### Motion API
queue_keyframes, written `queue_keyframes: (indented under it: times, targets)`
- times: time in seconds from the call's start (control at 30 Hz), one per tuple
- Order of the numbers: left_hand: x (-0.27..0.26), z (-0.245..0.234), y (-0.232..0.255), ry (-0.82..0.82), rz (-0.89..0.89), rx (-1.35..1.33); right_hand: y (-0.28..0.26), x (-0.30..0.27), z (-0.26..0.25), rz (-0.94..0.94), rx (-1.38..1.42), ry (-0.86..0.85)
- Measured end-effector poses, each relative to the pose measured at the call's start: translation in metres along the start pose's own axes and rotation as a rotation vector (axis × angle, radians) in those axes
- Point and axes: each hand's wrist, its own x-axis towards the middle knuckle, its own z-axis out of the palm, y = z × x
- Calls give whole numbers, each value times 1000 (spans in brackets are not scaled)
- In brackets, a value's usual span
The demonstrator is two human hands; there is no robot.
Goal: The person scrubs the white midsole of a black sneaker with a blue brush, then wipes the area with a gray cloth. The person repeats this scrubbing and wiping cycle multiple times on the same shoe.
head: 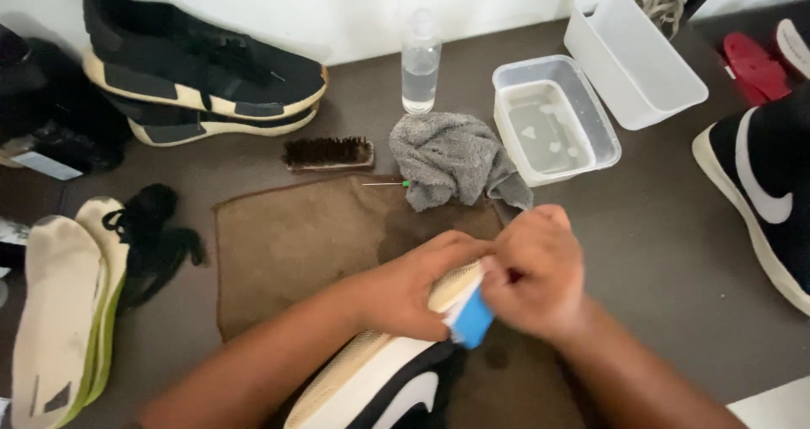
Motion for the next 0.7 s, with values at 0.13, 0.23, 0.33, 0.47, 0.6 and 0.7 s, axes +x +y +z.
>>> queue_keyframes:
  times: [0.13, 0.23, 0.33, 0.47, 0.6, 0.7]
  targets:
    - [-3, -7, 1, -40, -51, -14, 55, -15, -16, 49, 71, -6]
    - [-2, -3, -7, -37, -19, -40, 16, 7, -6, 29, 75, -3]
    - [1, 0, -12, -40, 1, -40, -8, 15, -1, -68, 144, -3]
    - [-2, -5, 4, -71, -34, -4, 72, -25, -11, 61, 138, -6]
    - [0, -5, -6, -61, -12, -4, 32, -13, 1, 8, 70, 11]
    - [1, -2, -14, -72, 7, -41, -1, -4, 5, -18, 79, -4]
